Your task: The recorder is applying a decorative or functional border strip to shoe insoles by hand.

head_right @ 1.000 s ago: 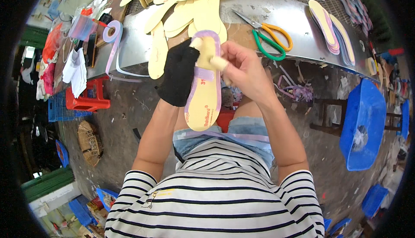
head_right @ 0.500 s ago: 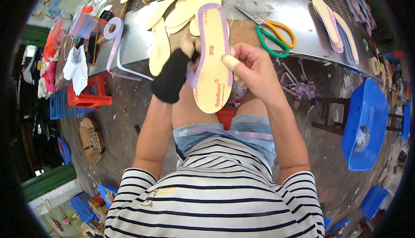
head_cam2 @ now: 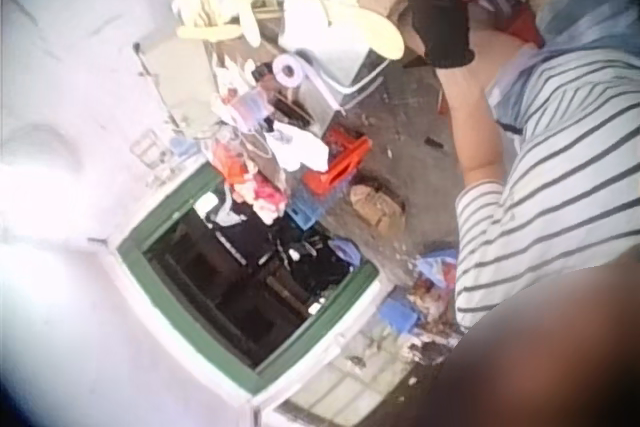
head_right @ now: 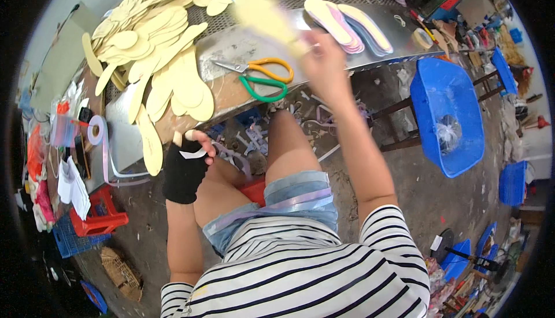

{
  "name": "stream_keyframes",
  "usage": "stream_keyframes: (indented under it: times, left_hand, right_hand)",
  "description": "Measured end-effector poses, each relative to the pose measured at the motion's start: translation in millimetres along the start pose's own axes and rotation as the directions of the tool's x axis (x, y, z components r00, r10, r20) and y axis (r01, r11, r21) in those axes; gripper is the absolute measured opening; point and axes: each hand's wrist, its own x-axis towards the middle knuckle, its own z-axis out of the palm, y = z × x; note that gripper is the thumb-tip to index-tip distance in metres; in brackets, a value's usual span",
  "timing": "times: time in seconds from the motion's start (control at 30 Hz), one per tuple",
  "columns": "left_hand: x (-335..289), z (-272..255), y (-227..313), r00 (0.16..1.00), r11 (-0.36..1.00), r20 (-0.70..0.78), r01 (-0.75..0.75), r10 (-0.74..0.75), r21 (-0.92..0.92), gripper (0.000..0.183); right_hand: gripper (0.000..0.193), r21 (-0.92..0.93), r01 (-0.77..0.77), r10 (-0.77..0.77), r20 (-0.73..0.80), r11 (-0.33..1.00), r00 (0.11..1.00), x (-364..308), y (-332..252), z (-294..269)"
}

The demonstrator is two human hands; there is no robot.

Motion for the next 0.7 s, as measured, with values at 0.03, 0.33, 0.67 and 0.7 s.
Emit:
stream_keyframes:
  times: [0.03,0.33,0.67,0.7]
  left_hand:
    - [-4.2,-2.8,0.1,0.997,0.951,0.0,-0.07,0.074,0.301,0.034]
    - [13.1,1.5,-11.7,0.975,0.96,0.071,-0.221,0.211,0.174,0.03]
    - [18.3,22.1,4.2,0.945,0.98,-0.276,-0.14,0.175,0.14,0.018]
    - [20.6,21.1,0.2,0.958,0.98,-0.228,-0.144,0.173,0.137,0.018]
  right_hand:
    - [0.026,-0.118,-0.025,0.007,-0.152,0.993,0.988,26.0,24.8,-26.8]
    - [0.04,-0.953,-0.018,-0.229,-0.092,0.303,0.969,135.9,164.0,-156.4]
    - [0.02,0.288,-0.224,0.032,0.547,0.931,0.836,-40.9,-48.9,77.2]
    - [0.021,0.411,-0.33,0.026,0.592,0.85,0.805,-49.3,-56.7,97.8]
